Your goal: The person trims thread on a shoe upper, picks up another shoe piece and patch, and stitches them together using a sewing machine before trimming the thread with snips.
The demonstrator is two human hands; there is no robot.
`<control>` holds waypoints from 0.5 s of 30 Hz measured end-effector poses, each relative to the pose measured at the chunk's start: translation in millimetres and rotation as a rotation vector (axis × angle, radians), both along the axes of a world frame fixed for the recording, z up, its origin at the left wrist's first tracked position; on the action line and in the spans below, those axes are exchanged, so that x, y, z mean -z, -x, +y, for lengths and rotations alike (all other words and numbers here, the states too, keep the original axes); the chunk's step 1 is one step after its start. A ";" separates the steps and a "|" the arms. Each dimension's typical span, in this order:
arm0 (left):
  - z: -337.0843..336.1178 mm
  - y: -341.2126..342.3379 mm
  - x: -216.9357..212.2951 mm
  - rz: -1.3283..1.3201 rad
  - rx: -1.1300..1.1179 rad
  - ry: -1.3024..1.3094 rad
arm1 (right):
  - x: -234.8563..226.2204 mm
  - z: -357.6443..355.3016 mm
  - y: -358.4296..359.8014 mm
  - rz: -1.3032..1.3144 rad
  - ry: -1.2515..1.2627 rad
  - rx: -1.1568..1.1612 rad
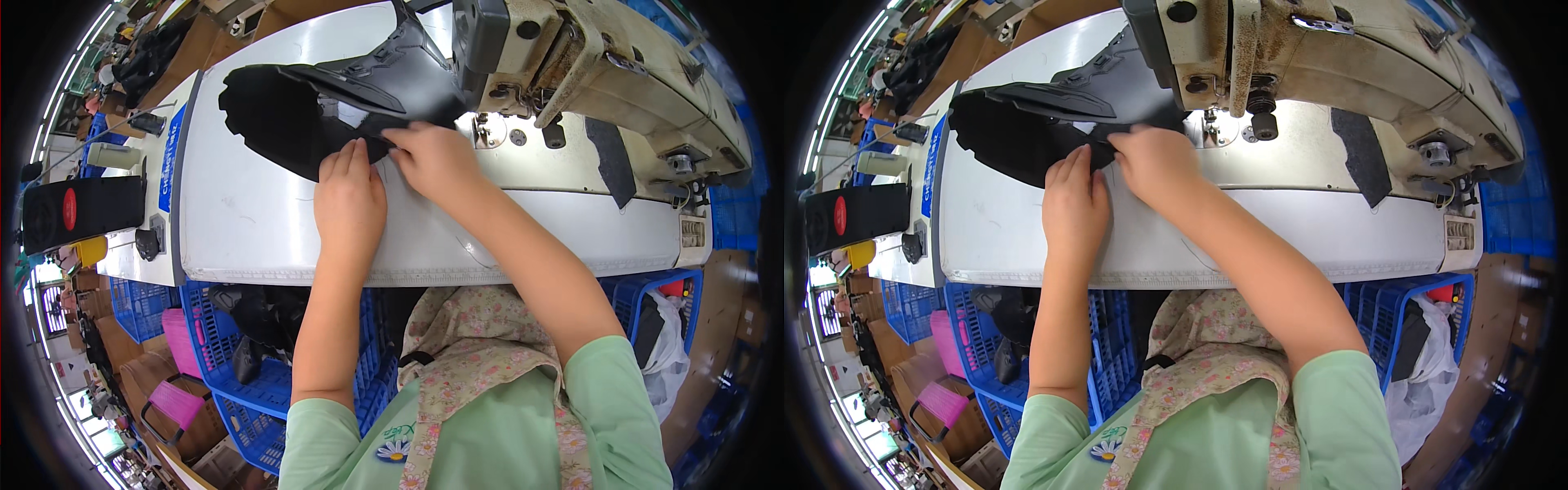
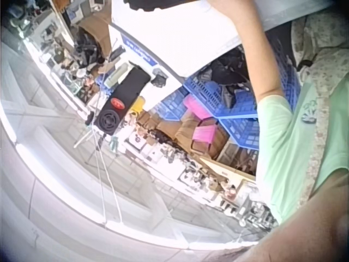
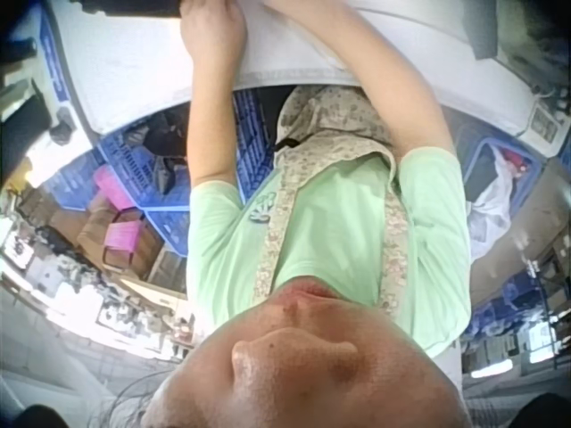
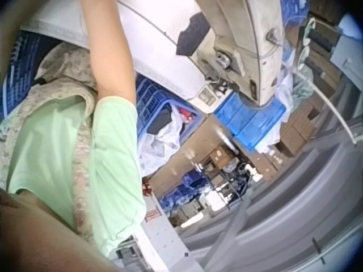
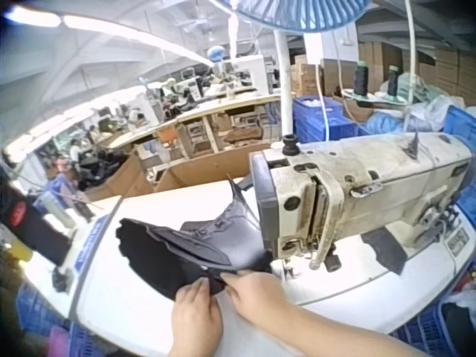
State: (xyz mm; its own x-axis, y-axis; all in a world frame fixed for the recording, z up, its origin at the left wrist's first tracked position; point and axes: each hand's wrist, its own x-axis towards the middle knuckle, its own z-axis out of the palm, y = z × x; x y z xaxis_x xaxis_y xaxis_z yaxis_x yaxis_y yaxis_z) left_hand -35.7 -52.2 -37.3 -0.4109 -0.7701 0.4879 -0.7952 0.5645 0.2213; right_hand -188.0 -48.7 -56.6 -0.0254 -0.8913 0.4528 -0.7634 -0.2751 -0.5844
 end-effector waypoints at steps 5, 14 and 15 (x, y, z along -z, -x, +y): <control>27.1 -16.5 -32.6 0.116 0.066 -0.408 | -15.2 71.1 32.9 -0.011 -0.247 -0.018; 17.6 6.8 -67.2 -0.594 0.197 -0.099 | -32.3 131.1 62.8 -0.198 -0.300 -0.010; 6.5 9.1 -54.0 -0.589 0.205 -0.088 | -35.0 133.0 63.5 -0.183 -0.299 -0.026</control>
State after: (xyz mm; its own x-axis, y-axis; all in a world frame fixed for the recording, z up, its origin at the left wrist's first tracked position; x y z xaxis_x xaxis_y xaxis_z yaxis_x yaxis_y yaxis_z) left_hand -44.8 -45.7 16.7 -0.7351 -0.6740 0.0725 -0.6751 0.7183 -0.1683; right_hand -251.5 84.3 -21.6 -0.0577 -0.9852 0.1614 -0.6333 -0.0888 -0.7688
